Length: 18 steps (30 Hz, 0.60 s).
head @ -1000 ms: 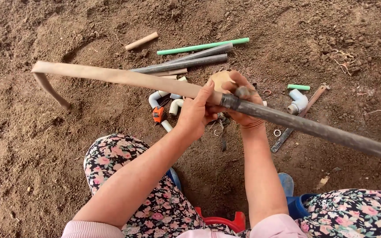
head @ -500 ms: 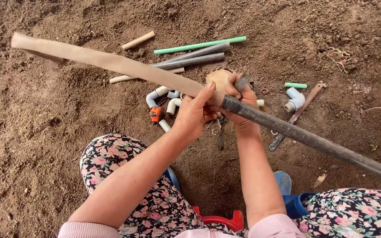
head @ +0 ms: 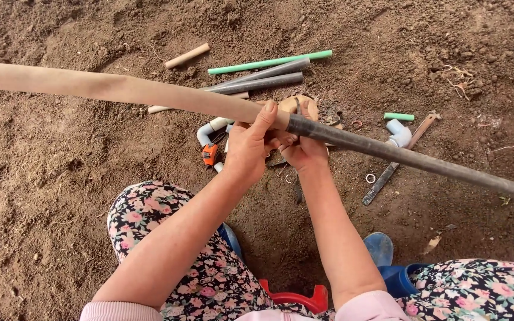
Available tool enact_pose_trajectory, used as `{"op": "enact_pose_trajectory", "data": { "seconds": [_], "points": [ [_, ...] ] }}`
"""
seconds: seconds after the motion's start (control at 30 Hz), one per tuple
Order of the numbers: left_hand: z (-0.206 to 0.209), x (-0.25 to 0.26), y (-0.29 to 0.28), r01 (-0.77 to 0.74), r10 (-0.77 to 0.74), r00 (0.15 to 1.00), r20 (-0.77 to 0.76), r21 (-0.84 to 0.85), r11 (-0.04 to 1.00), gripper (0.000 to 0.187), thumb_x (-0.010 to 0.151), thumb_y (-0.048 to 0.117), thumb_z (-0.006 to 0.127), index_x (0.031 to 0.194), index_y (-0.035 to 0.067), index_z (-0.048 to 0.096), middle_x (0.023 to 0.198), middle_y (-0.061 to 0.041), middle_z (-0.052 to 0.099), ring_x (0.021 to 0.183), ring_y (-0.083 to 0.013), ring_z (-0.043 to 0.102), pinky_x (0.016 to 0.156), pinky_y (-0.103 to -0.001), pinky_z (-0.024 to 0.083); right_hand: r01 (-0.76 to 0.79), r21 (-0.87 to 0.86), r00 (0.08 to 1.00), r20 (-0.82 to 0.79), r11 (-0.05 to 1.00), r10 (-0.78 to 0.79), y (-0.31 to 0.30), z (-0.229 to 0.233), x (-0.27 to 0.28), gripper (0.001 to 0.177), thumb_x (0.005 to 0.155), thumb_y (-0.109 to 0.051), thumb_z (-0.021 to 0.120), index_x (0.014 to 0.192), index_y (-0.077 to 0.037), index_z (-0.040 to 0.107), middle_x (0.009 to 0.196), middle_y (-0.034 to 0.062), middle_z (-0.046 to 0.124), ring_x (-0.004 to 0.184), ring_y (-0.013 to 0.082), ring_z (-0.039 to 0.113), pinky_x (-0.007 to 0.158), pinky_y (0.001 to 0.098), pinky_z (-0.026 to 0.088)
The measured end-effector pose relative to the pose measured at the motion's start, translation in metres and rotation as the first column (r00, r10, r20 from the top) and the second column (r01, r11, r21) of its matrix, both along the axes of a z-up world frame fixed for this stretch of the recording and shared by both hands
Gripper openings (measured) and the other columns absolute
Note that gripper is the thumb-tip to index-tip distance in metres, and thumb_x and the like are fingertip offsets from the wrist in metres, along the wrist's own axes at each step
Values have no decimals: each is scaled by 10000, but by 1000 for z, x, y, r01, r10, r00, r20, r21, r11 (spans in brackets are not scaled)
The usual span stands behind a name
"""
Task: The person sits on a small stool on the ground and connects two sections of pipe using a black coupling. They then wrap the joint with black tape to secure it. The person handles various pipe sections and fittings scattered on the dirt.
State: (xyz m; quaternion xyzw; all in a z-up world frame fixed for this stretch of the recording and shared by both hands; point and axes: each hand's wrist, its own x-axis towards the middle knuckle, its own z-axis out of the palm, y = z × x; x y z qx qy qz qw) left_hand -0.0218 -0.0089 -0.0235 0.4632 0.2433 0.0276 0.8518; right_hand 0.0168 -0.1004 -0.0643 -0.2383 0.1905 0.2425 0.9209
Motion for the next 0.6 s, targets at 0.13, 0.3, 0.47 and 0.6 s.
{"op": "enact_pose_trajectory", "data": {
  "seconds": [0.13,0.3,0.47,0.6],
  "points": [
    [16,6,3,-36,35,998,53,16,999,422,758,329,760,979,48,536,793,-183,650,640,-252,678,475,-223,533,8,-5,996,-84,1000,-8,-3,-37,4,285,916,-226,496,654,-114,480,548,-6,379,447,128,427,401,239,386],
    [18,11,22,-101,99,993,66,25,995,478,756,368,747,1022,49,510,863,-152,621,725,-245,669,542,-221,540,-219,-239,929,244,946,277,-18,-3,-8,309,712,-43,734,984,-70,590,947,110,561,740,205,554,596,344,478],
    [9,19,33,-34,44,992,117,-88,996,368,772,250,761,1017,61,561,921,-114,640,777,-220,674,582,-216,550,-61,-2,951,304,998,59,-55,-37,16,361,848,-512,579,703,-184,534,1015,129,650,872,258,668,788,409,555],
    [21,13,30,67,-42,980,195,-124,990,364,759,138,752,1046,61,542,996,-111,654,796,-178,666,621,-233,577,62,-59,986,156,996,-52,-58,10,10,476,746,-605,576,814,-135,546,845,93,664,771,237,687,679,349,588]
  ]
}}
